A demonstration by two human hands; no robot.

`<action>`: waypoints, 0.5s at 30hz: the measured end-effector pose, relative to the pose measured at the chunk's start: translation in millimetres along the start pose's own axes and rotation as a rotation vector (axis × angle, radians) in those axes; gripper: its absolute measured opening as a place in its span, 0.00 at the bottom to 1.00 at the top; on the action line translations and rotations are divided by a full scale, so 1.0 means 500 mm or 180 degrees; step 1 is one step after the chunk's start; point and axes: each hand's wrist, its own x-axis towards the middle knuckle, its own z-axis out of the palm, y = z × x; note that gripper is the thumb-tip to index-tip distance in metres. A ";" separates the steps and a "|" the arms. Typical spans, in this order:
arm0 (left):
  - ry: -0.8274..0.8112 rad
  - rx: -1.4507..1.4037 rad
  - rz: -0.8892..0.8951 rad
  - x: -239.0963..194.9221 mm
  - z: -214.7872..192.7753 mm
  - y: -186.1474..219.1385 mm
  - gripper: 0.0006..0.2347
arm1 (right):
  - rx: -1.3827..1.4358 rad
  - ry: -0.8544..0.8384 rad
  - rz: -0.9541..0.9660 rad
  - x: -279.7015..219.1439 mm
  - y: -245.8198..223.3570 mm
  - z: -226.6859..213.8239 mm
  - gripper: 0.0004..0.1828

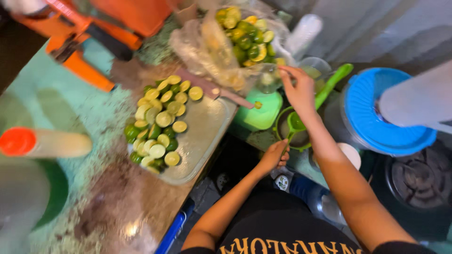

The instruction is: The person repeatedly picks up halved limes from a tray and squeezes them using a green manual citrus press over a small bowl. The juice collects in the bowl while the spent lime halves are discarded into a plastic bag. The process continues throughout the clip.

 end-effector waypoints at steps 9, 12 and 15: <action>0.0302 0.0201 0.0151 -0.103 -0.079 -0.015 0.15 | 0.0996 -0.2224 -0.0260 -0.127 -0.223 0.163 0.16; 0.0569 0.0097 0.0268 -0.165 -0.116 -0.017 0.14 | 0.0669 -0.2312 -0.1262 -0.154 -0.270 0.251 0.20; 0.0681 -0.0031 0.0390 -0.220 -0.139 -0.015 0.14 | 0.0774 -0.2141 -0.1237 -0.167 -0.299 0.322 0.23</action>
